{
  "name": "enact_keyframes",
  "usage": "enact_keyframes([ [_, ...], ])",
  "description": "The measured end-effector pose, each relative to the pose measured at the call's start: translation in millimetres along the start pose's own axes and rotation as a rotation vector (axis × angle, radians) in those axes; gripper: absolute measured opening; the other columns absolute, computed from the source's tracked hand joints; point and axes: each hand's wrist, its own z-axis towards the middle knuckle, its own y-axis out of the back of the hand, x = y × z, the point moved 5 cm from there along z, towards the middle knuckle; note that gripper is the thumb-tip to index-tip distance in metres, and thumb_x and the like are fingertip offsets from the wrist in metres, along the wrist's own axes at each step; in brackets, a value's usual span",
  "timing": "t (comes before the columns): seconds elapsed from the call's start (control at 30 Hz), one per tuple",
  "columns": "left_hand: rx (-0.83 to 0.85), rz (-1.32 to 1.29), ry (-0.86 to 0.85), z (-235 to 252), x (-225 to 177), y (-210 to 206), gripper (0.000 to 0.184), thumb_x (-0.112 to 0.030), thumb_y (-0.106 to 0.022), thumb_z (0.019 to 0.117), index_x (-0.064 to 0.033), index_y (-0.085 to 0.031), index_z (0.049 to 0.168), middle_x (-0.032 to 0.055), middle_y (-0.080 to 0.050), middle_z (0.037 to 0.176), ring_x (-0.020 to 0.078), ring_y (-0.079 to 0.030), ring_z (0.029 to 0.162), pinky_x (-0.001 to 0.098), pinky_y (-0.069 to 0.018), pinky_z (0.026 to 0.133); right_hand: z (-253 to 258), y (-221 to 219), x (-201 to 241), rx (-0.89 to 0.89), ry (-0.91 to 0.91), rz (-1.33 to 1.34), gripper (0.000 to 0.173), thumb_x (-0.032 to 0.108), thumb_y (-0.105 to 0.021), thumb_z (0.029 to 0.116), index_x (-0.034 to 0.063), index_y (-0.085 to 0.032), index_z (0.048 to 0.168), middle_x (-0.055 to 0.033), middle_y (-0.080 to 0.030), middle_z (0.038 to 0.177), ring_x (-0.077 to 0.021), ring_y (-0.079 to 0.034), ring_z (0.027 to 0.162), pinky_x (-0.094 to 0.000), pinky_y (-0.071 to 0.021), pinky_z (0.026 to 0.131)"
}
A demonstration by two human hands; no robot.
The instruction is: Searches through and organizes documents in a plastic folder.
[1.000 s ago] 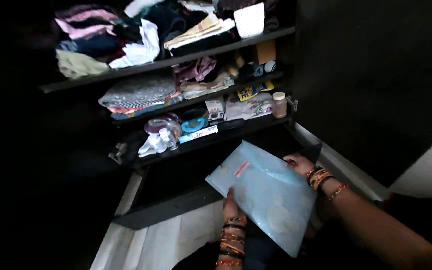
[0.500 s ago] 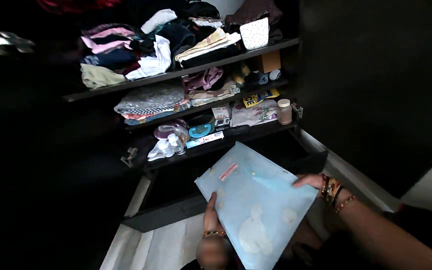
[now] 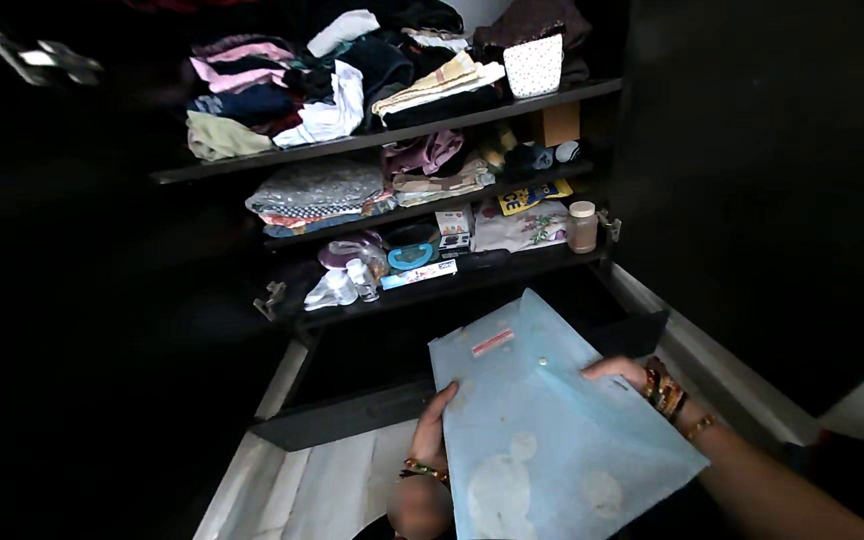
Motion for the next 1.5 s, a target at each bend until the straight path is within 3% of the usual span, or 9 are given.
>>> enact_keyframes([
  [0.27,0.071,0.008,-0.013,0.2,-1.6,0.7,0.036,-0.017,-0.03,0.11,-0.0013,-0.061,0.119,0.0117,-0.076,0.096,0.0177,-0.075,0.087,0.0344,-0.0639,0.076,3.0,-6.0,0.7,-0.083,0.086,0.029,0.019,0.009,-0.052,0.0907,0.0164,-0.069,0.094,0.005,-0.077,0.089,-0.0022,-0.072,0.085,-0.0229,-0.0597,0.081],
  [0.47,0.182,0.133,-0.018,-1.7,0.2,-4.4,0.038,-0.013,-0.04,0.1018,-0.0006,-0.048,0.138,0.0101,-0.073,0.106,0.0152,-0.073,0.094,0.0332,-0.0626,0.082,-7.6,-2.0,23.1,-0.289,0.196,0.057,0.018,0.005,-0.052,0.0889,0.0113,-0.069,0.094,0.0008,-0.078,0.084,-0.0054,-0.074,0.078,-0.0243,-0.062,0.074],
  [0.6,0.282,0.156,-0.01,1.3,6.8,-8.2,0.055,-0.012,-0.054,0.0916,0.0005,-0.043,0.144,0.0128,-0.072,0.111,0.0179,-0.073,0.097,0.036,-0.0625,0.085,-11.4,14.1,26.8,-0.362,0.225,0.016,0.016,0.012,-0.061,0.0857,0.011,-0.069,0.099,-0.0005,-0.077,0.085,-0.0067,-0.074,0.079,-0.0254,-0.0624,0.073],
  [0.9,0.282,0.195,-0.007,0.5,5.0,-7.1,0.075,-0.003,-0.061,0.0813,-0.0022,-0.034,0.152,0.0122,-0.07,0.119,0.0182,-0.072,0.101,0.0365,-0.0623,0.086,-15.1,16.3,33.7,-0.349,0.336,0.142,0.025,0.03,-0.076,0.0754,0.017,-0.072,0.097,-0.0002,-0.077,0.088,-0.0071,-0.074,0.082,-0.0273,-0.063,0.074],
  [1.03,0.296,0.229,-0.025,-2.2,-1.9,-7.5,0.079,-0.001,-0.059,0.0817,-0.0018,-0.029,0.154,0.0114,-0.068,0.124,0.0165,-0.072,0.105,0.0351,-0.0616,0.089,-15.5,10.0,41.9,-0.342,0.372,0.269,0.026,0.036,-0.065,0.0875,0.0178,-0.07,0.105,-0.0023,-0.078,0.092,-0.0101,-0.076,0.086,-0.0306,-0.0645,0.074],
  [1.1,0.334,0.261,-0.033,-3.1,-4.7,-8.2,0.079,-0.002,-0.059,0.0811,-0.0002,-0.028,0.154,0.0102,-0.067,0.126,0.0148,-0.071,0.107,0.0337,-0.0606,0.091,-17.5,10.2,38.4,-0.397,0.33,0.227,0.021,0.026,-0.051,0.0971,0.0156,-0.066,0.108,-0.0014,-0.078,0.092,-0.0092,-0.075,0.085,-0.029,-0.0643,0.074],
  [1.17,0.368,0.289,-0.035,-4.3,-7.5,-7.9,0.078,-0.002,-0.06,0.0809,0.0007,-0.031,0.153,0.0086,-0.069,0.125,0.0135,-0.071,0.107,0.0327,-0.0602,0.092,-18.8,10.9,31.3,-0.415,0.266,0.208,0.022,0.013,-0.045,0.0957,0.0125,-0.067,0.102,-0.0022,-0.078,0.088,-0.009,-0.075,0.081,-0.0275,-0.0633,0.072],
  [1.3,0.361,0.339,-0.02,-6.3,-19.0,-2.5,0.069,-0.003,-0.059,0.0814,0.0003,-0.04,0.147,0.0078,-0.071,0.12,0.0135,-0.071,0.104,0.0326,-0.0606,0.09,-12.6,7.3,19.8,-0.297,0.207,0.203,0.015,0.009,-0.059,0.0837,0.0121,-0.071,0.093,-0.0033,-0.077,0.086,-0.0098,-0.074,0.081,-0.0283,-0.0625,0.075],
  [1.5,0.371,0.231,-0.053,6.8,-30.4,12.5,0.061,-0.011,-0.057,0.0866,0.0004,-0.046,0.145,0.0094,-0.071,0.122,0.0153,-0.072,0.105,0.0338,-0.0611,0.089,-2.5,-9.2,21.0,-0.229,0.292,0.311,0.013,0.009,-0.067,0.0823,0.0112,-0.075,0.093,-0.006,-0.078,0.089,-0.0118,-0.075,0.083,-0.03,-0.0632,0.078],
])
